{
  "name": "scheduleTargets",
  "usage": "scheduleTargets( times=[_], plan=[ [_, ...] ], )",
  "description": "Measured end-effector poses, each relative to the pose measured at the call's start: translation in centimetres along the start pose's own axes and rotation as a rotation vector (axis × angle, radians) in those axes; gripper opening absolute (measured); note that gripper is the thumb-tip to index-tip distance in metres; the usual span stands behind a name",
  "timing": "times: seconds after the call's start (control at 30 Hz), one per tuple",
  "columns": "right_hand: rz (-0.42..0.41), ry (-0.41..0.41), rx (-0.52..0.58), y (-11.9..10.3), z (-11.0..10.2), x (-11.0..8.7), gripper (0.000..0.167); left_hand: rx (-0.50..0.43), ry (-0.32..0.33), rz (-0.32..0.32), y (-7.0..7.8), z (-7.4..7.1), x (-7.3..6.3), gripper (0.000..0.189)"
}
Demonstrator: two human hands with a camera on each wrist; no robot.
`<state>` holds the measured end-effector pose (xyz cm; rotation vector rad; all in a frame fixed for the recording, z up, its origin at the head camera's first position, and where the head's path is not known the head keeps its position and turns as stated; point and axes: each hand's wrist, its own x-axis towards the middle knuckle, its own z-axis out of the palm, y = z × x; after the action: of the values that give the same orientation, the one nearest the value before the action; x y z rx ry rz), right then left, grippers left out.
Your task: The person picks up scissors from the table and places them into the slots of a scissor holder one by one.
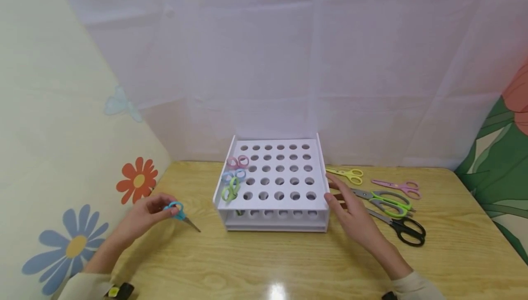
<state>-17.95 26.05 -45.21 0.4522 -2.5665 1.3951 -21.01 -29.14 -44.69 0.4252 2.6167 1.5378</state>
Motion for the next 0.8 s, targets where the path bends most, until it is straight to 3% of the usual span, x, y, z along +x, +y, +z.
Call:
scheduleTargets(
  times=[0.27, 0.67, 0.8],
  plan=[
    [0.004, 0.010, 0.003, -0.3, 0.1, 0.0, 0.052, -0.003, 0.062, 0.069, 1.6, -0.4, -0.4, 0.022],
    [0.007, 0.018, 0.005, -0.5, 0.1, 0.0, 0.053, -0.017, 0.028, 0.100, 4.5, -0.5, -0.7, 0.018],
    [0.014, 0.013, 0.000, -0.4, 0.2, -0.1, 0.052, 0.031, 0.033, 0.115, 5.5, 0.0, -1.3, 0.019]
  ],
)
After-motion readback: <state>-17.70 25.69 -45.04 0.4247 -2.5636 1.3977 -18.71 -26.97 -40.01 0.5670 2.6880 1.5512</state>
